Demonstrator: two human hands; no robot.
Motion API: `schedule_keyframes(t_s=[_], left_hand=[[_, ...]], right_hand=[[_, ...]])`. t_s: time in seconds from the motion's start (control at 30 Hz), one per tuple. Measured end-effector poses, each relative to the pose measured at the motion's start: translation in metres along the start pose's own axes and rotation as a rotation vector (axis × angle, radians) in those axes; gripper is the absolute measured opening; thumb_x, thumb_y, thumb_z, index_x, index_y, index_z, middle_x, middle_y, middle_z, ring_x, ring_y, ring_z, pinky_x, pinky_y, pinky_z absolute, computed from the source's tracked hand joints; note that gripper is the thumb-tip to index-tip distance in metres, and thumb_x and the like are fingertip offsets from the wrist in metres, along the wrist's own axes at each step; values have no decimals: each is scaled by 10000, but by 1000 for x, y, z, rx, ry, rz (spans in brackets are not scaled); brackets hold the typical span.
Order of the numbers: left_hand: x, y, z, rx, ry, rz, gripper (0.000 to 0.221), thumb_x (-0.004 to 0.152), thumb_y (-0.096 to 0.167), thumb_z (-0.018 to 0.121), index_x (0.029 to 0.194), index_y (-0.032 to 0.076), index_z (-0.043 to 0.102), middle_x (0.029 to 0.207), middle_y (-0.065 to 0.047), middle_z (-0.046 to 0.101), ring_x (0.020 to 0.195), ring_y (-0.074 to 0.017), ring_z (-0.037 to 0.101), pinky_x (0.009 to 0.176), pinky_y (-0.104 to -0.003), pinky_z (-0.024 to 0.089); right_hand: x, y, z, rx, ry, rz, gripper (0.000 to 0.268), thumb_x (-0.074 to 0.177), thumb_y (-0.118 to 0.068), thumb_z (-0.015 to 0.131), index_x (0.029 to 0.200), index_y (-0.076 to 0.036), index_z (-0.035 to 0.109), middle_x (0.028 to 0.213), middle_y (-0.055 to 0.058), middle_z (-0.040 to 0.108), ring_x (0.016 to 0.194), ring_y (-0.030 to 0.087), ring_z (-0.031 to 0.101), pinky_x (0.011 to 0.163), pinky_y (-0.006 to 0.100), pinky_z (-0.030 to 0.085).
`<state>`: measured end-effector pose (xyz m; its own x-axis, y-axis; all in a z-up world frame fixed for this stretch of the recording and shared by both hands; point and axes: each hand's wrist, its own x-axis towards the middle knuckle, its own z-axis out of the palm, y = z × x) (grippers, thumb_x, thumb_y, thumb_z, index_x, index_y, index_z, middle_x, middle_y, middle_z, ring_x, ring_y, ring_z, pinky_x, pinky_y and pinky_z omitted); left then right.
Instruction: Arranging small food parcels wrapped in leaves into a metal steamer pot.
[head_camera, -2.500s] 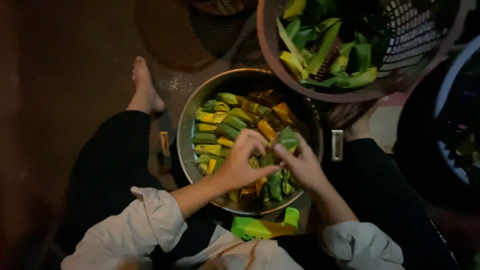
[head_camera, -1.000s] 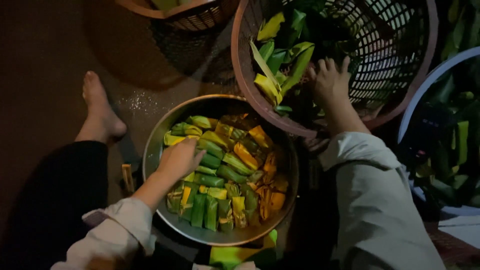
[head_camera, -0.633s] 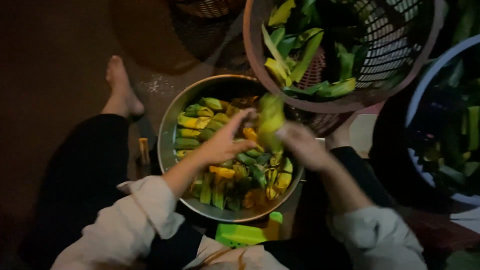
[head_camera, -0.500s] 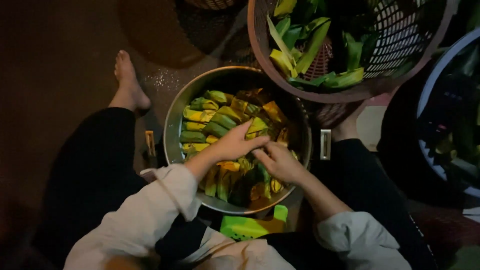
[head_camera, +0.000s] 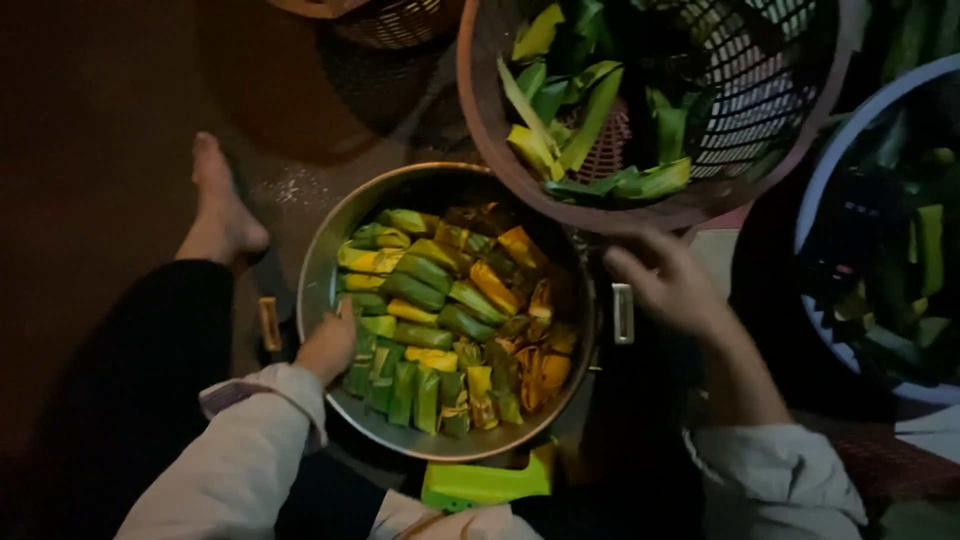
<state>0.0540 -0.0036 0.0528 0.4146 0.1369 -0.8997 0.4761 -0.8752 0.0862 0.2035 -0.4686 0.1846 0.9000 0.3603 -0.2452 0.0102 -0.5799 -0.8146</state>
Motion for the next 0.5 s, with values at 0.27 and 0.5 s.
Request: schedule_keyframes(t_s=[0.27,0.5], left_hand=[[10,-31,51,-332,195,68,572,1074,367,245,1598,143,294,1342,-141,489,1177,-321,528,1049,-390,411],[67,-85,118,285,384,238,655,969,74,387,1600,44,212,1586,-258,314,1496,-435,282,1181,-475,320]], right_hand=[[169,13,-34,-145,277,148,332,984,-235,621,1148,39,714,1023,137,757,846,240,693,722,349,556],[325,142,54,-226,598,-70,897,861,-224,918,1522,-30,343,1409,258,571,1266,416,597,1062,463,497]])
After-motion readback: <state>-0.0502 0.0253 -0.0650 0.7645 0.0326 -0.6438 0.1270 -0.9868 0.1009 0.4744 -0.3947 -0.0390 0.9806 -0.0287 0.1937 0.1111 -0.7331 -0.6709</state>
